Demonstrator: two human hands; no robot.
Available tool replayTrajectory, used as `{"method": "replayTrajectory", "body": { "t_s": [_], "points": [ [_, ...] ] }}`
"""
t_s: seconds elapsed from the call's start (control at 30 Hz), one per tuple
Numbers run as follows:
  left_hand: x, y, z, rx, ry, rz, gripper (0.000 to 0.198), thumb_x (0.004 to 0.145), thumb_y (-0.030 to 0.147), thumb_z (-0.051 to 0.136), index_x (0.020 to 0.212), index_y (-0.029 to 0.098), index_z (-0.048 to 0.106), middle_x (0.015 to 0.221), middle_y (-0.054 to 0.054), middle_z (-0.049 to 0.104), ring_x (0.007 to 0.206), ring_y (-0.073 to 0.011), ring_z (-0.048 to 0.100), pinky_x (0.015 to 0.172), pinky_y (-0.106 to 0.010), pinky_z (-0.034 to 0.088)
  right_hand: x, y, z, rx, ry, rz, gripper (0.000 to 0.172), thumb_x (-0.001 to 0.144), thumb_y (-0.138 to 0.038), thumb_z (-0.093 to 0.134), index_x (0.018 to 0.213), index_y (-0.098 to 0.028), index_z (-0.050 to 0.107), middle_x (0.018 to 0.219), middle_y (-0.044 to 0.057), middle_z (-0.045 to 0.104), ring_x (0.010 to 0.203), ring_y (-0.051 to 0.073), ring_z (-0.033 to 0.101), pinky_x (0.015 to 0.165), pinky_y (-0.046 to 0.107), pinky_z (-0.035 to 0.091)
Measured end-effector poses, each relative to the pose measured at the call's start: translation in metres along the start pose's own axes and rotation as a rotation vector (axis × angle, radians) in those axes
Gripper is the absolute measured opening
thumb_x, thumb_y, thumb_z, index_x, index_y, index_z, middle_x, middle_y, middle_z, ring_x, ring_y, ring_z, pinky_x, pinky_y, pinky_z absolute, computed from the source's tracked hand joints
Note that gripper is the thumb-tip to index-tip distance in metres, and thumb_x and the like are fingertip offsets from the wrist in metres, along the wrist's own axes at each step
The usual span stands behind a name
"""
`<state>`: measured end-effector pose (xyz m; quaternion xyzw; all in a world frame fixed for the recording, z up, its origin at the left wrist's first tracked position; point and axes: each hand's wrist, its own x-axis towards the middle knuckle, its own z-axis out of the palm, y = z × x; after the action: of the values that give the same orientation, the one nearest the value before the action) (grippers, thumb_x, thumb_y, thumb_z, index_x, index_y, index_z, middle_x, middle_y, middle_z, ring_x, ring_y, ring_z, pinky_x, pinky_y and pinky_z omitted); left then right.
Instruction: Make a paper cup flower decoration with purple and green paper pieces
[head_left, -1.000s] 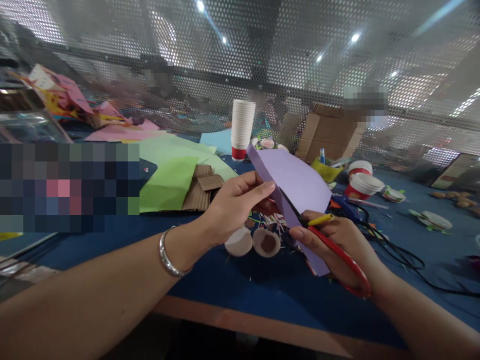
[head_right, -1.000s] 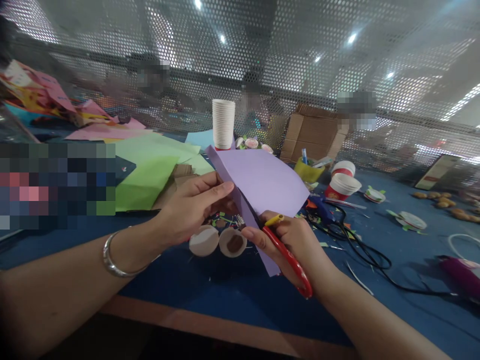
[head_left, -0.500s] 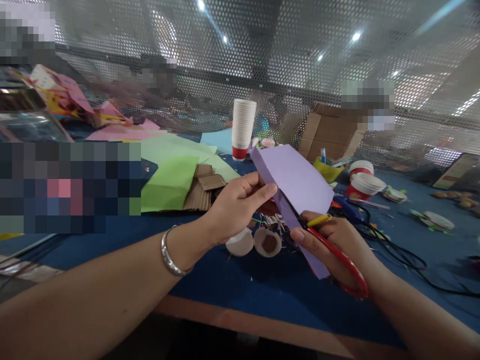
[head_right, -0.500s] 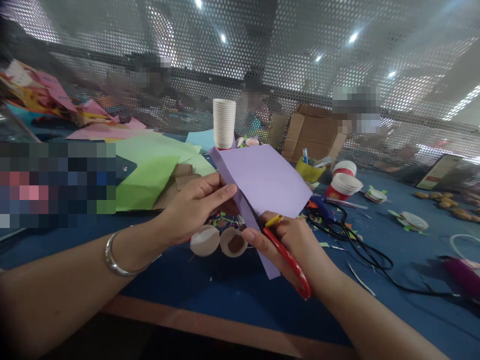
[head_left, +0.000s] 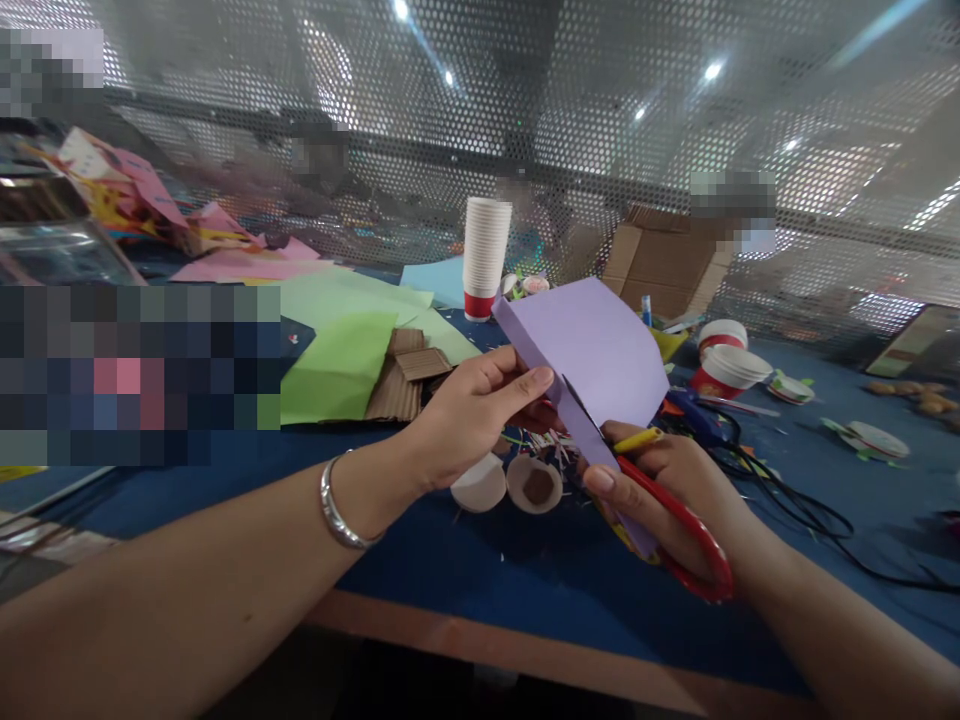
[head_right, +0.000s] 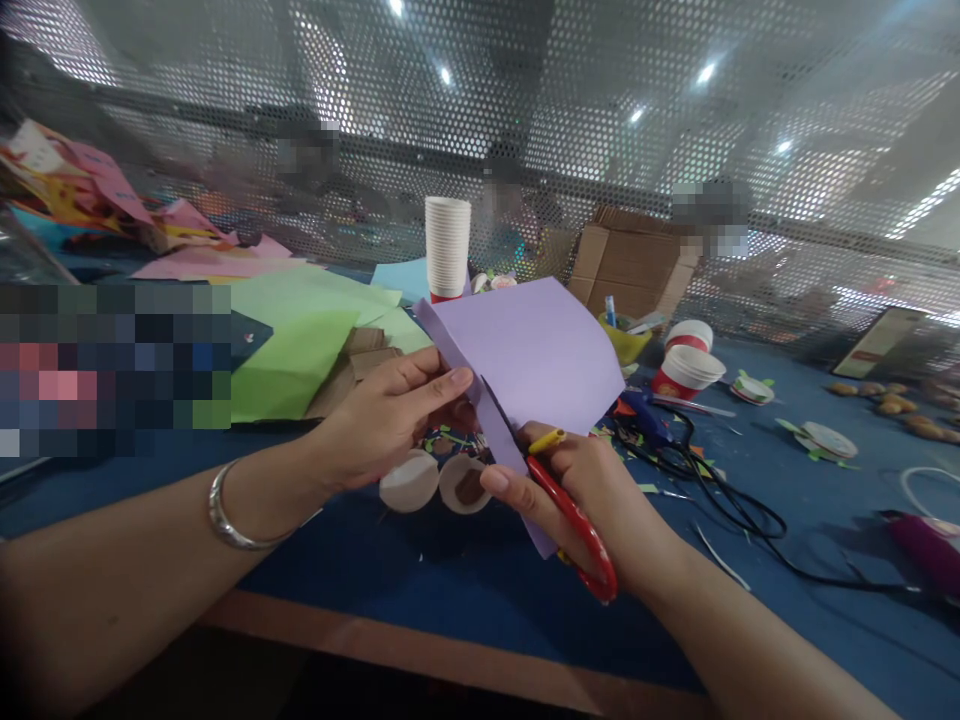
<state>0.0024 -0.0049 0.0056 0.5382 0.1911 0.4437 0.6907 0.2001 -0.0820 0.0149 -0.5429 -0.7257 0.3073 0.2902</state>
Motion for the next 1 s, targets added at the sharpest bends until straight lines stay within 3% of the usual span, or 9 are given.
{"method": "replayTrajectory", "body": {
  "t_s": [0.17,0.37,0.6,1.0],
  "points": [
    [0.0,0.001,-0.001,0.013,0.0,-0.021,0.017,0.09,0.029,0.073,0.095,0.014,0.067,0.084,-0.001,0.072,0.071,-0.0111,0.066,0.071,-0.025,0.053,0.0,0.005,-0.001,-0.003,-0.044,-0.036,0.045,0.088,-0.065,0.062,0.075,-0.021,0.059,0.059,-0.002,0.056,0.049,0.012,0.05,0.044,0.026,0.037],
    [0.003,-0.001,-0.005,-0.005,-0.025,-0.005,0.018,0.089,0.028,0.074,0.096,0.013,0.067,0.085,-0.002,0.072,0.071,-0.0109,0.066,0.072,-0.025,0.054,0.001,0.01,-0.001,-0.095,-0.032,-0.053,0.052,0.088,-0.07,0.057,0.07,-0.021,0.059,0.061,0.0,0.058,0.051,0.013,0.052,0.048,0.027,0.04],
    [0.001,-0.002,-0.005,0.118,-0.076,-0.051,0.02,0.094,0.032,0.069,0.099,0.013,0.066,0.09,-0.005,0.073,0.081,-0.0153,0.07,0.079,-0.029,0.056,0.001,0.001,-0.004,-0.022,-0.039,-0.121,0.052,0.091,-0.067,0.056,0.069,-0.02,0.063,0.067,0.002,0.061,0.059,0.015,0.055,0.055,0.029,0.041],
    [-0.001,0.003,0.0,0.164,-0.11,-0.082,0.018,0.095,0.031,0.067,0.095,0.013,0.067,0.085,-0.005,0.075,0.076,-0.0146,0.071,0.075,-0.027,0.056,0.0,-0.007,0.0,-0.085,0.048,-0.067,0.05,0.09,-0.07,0.056,0.073,-0.022,0.059,0.065,0.001,0.059,0.065,0.018,0.056,0.058,0.03,0.043]
  ]
}}
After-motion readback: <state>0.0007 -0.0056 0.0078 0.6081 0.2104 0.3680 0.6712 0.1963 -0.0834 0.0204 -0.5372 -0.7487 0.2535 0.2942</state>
